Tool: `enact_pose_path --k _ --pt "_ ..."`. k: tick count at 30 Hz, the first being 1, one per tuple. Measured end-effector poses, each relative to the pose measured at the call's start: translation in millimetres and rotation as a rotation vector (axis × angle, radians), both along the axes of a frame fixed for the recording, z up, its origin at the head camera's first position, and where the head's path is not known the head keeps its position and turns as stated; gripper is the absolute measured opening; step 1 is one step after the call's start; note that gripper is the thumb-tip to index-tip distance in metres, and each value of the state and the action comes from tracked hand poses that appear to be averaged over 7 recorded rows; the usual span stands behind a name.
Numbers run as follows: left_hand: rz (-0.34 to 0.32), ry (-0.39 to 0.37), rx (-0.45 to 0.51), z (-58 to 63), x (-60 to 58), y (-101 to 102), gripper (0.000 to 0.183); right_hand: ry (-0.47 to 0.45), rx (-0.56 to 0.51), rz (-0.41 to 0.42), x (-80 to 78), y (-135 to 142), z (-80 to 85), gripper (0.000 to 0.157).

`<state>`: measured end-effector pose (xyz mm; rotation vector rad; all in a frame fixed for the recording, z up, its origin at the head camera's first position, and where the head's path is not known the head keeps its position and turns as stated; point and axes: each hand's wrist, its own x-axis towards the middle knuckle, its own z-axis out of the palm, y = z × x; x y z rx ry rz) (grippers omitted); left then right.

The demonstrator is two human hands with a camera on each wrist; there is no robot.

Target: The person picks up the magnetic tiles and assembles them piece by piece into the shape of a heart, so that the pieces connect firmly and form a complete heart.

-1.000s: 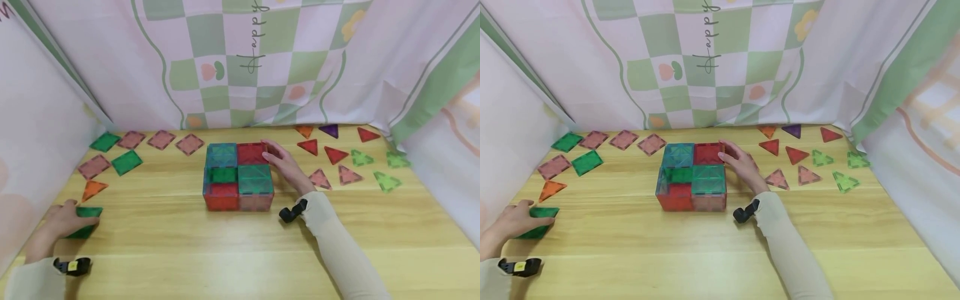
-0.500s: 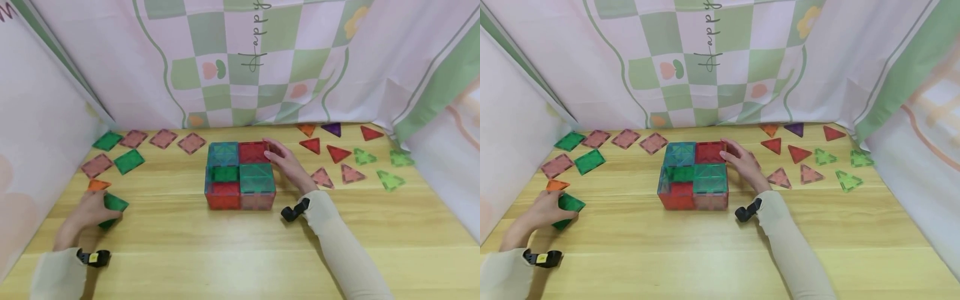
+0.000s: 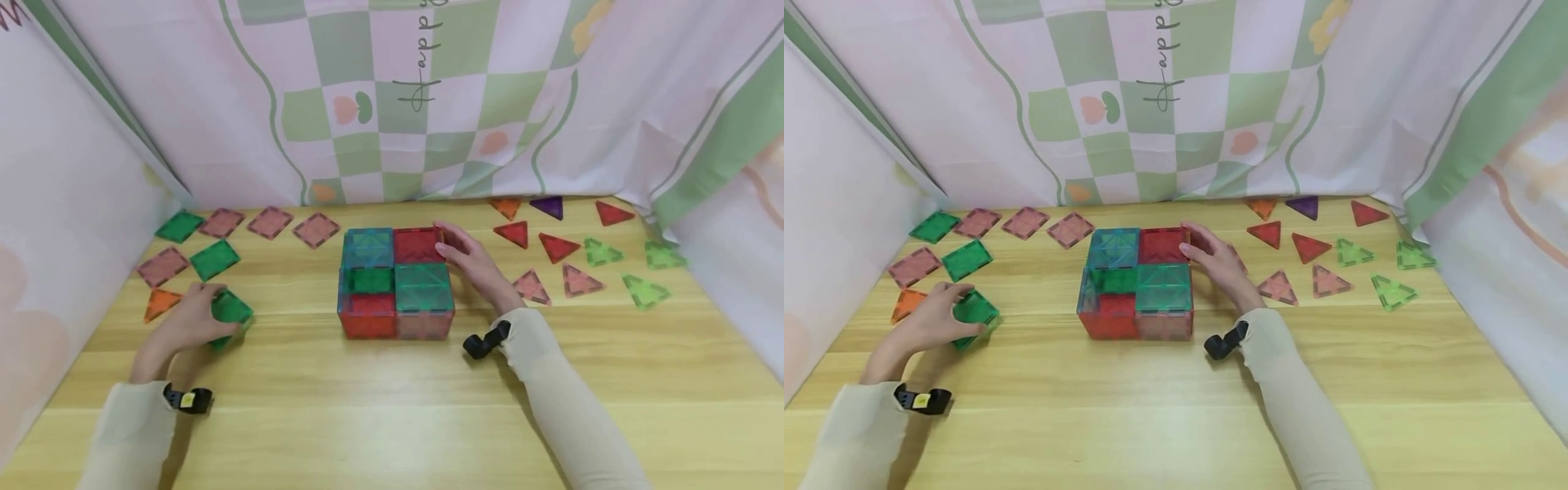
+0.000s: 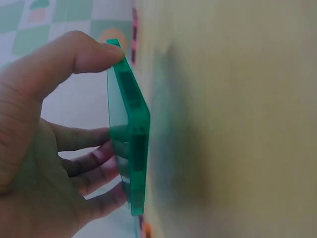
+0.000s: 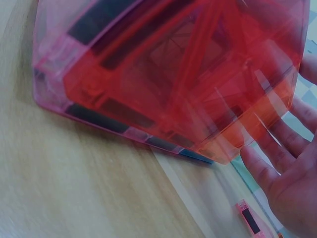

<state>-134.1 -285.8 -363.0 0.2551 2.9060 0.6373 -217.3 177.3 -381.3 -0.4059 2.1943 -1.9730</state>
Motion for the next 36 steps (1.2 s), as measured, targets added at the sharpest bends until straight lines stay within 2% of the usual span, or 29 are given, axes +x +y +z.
enact_pose_path --k 9,21,29,36 --pt "-0.096 0.041 0.044 29.3 -11.4 46.2 0.080 0.009 -0.008 -0.002 -0.6 0.0 0.0 0.051" --pt "-0.330 0.098 0.077 64.7 -17.6 120.0 0.087 -0.012 -0.011 0.000 0.1 0.0 0.2 0.052" --pt "-0.525 0.102 0.060 71.0 -24.4 168.2 0.084 -0.008 -0.007 -0.002 -0.3 1.3 -0.9 0.052" --pt "-0.598 0.036 0.023 67.8 -31.7 192.5 0.081 -0.007 -0.008 0.002 0.4 -0.5 -0.6 0.053"
